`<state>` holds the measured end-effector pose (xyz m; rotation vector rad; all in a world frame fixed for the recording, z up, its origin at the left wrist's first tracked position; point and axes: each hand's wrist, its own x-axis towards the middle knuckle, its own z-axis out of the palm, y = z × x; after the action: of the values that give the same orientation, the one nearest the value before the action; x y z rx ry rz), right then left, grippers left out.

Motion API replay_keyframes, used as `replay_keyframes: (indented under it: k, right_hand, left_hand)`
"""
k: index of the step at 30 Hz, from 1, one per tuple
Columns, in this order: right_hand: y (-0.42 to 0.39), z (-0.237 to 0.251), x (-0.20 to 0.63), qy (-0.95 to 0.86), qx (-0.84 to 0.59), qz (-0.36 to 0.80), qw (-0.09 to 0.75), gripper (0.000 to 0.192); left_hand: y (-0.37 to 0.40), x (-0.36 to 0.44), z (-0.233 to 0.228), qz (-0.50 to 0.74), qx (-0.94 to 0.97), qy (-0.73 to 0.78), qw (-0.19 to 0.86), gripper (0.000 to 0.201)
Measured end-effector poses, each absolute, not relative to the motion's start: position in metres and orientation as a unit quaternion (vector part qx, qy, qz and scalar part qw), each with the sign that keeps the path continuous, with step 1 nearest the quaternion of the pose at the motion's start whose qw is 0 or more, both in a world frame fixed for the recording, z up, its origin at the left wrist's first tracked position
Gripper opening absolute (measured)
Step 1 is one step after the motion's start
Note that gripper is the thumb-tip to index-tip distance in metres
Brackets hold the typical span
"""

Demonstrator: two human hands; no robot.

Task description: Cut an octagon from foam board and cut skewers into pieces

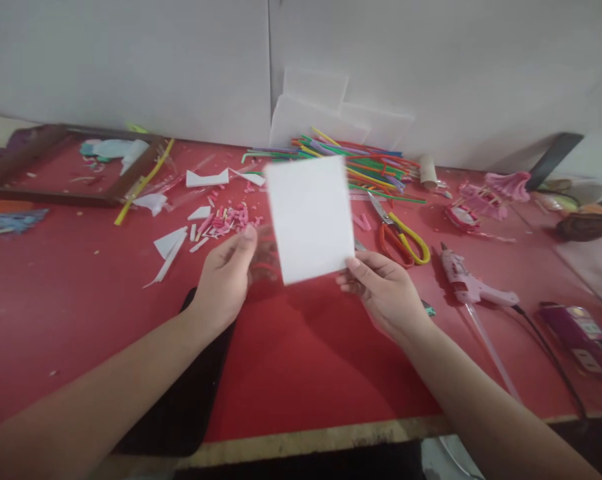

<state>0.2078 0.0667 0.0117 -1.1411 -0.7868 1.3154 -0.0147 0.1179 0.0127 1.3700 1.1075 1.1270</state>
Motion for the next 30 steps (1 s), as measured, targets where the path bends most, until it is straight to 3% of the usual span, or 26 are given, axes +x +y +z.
replay_keyframes:
  k: [5,7,9,11,13,15,19,22,24,27,30]
  right_hand:
    - [0.070,0.011,0.206,-0.275,-0.485,0.520,0.647,0.027]
    - [0.071,0.011,0.210,-0.265,-0.476,0.496,0.676,0.024]
    - [0.072,0.011,0.215,-0.266,-0.471,0.483,0.688,0.020]
    - [0.072,0.010,0.220,-0.274,-0.472,0.482,0.686,0.018]
    - [0.072,0.010,0.222,-0.279,-0.473,0.488,0.678,0.018]
    - [0.072,0.011,0.221,-0.278,-0.472,0.493,0.676,0.017]
    - [0.070,0.012,0.218,-0.282,-0.467,0.500,0.673,0.017]
    - [0.069,0.011,0.216,-0.328,-0.480,0.494,0.646,0.019]
    - [0.067,0.010,0.213,-0.386,-0.497,0.489,0.603,0.021]
    - [0.063,0.011,0.208,-0.469,-0.509,0.499,0.522,0.027]
    - [0.060,0.012,0.209,-0.530,-0.532,0.474,0.459,0.033]
  left_hand:
    - [0.123,-0.020,0.015,0.473,0.584,0.474,0.459,0.031]
    - [0.127,-0.025,0.019,0.455,0.614,0.475,0.436,0.040]
    - [0.131,-0.032,0.022,0.421,0.660,0.467,0.412,0.044]
    - [0.136,-0.039,0.023,0.351,0.739,0.434,0.377,0.032]
    - [0.141,-0.047,0.018,0.188,0.881,0.369,0.228,0.045]
    - [0.145,-0.055,0.011,0.103,0.915,0.370,0.125,0.058]
    - [0.152,-0.066,0.002,0.111,0.886,0.447,0.046,0.077]
    - [0.151,-0.061,0.009,0.216,0.832,0.501,0.098,0.074]
    - [0.146,-0.050,0.017,0.311,0.774,0.505,0.223,0.066]
    - [0.135,-0.032,0.022,0.350,0.731,0.478,0.338,0.061]
    - [0.123,-0.023,0.020,0.441,0.627,0.453,0.456,0.083]
